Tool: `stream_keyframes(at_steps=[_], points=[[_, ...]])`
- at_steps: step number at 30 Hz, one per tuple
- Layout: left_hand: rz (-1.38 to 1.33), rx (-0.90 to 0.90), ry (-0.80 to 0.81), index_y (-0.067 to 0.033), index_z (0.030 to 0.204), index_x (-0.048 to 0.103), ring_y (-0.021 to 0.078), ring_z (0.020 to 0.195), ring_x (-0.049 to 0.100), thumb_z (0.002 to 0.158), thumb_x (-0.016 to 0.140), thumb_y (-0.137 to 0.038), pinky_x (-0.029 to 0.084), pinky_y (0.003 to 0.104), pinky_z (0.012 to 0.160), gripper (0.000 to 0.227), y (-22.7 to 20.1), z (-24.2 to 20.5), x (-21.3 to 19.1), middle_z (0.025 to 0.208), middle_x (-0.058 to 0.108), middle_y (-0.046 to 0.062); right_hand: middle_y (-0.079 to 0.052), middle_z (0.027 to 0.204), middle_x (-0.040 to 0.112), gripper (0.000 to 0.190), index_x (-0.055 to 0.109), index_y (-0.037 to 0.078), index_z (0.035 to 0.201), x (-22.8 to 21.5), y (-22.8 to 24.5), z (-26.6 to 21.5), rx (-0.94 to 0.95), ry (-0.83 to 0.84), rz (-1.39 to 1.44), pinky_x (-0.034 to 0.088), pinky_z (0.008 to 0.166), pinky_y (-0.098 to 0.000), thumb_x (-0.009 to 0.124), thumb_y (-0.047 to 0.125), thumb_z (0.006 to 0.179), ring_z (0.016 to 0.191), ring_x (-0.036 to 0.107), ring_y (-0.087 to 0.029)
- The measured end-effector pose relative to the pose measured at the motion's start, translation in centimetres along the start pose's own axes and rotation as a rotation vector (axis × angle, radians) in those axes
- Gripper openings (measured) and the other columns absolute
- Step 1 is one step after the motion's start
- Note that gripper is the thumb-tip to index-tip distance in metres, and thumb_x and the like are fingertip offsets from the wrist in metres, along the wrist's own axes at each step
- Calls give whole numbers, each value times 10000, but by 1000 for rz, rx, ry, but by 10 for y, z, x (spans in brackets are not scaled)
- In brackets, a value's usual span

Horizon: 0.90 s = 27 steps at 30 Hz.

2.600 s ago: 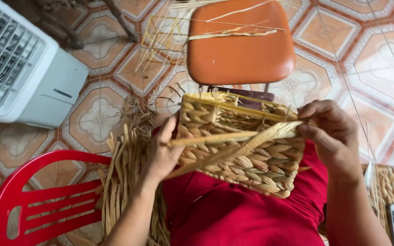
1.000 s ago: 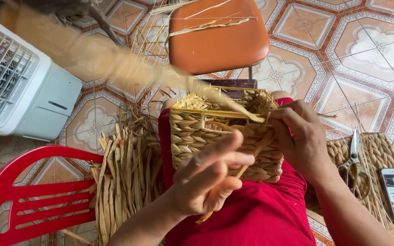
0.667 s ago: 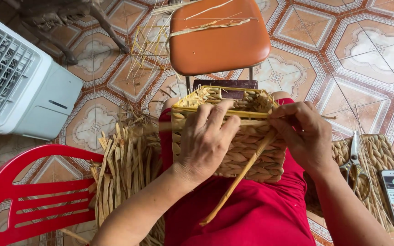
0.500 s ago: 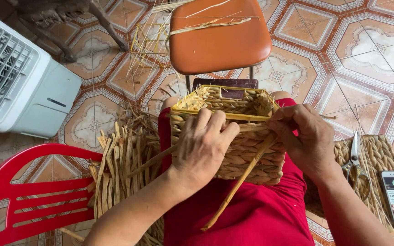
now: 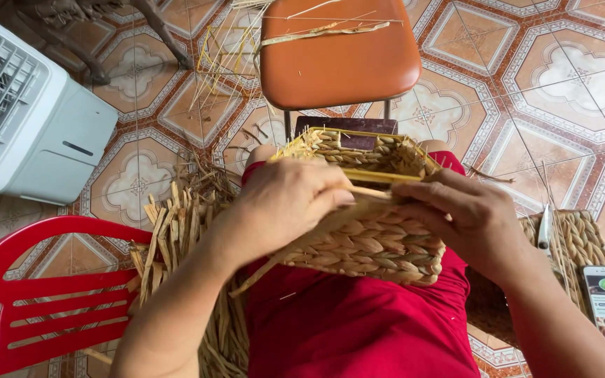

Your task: Weaving and trimming a basket made from dried plant fibers.

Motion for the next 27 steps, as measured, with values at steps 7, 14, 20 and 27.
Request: stream_keyframes(at_steps=[7,14,20,27], points=[[185,207,-674,-74,1053,694,259,1009,585,909,821,-316,496,425,868,308,-79,-41,-47,1021,654,53,-68,810,693,167,680,67,1050,15,-47,-9,364,-7,-45,542,596,-330,758,109,908,643,689,-184],[-17,125,-454,-2,1099,676,222,939,659,877,784,-73,601,350,818,257,-41,-20,55,1001,682,109,-51,887,682,219,638,69,1076,11,-30,-7,197,-26,-65,547,605,-320,761,122,902,702,686,-160],[-530,-140,-290,-43,1094,712,113,608,680,979,719,-127,558,273,505,143,-2,-3,36,857,754,62,-9,957,663,225,747,125,1058,6,-16,-7,3,13,-398,504,613,-337,806,218,861,838,632,-183],[-483,-1,-482,-88,1185,652,110,717,715,957,746,-188,620,249,614,266,-17,13,22,903,725,26,-24,1201,626,392,795,220,1112,2,-14,-7,-104,112,-541,489,864,-373,788,380,753,1035,542,-246]])
Point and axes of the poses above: each hand's wrist, its own z-axis towards the middle knuckle, its own x-axis out of the palm, y = z × x, the point moved 9 cm from there along z, towards the middle knuckle
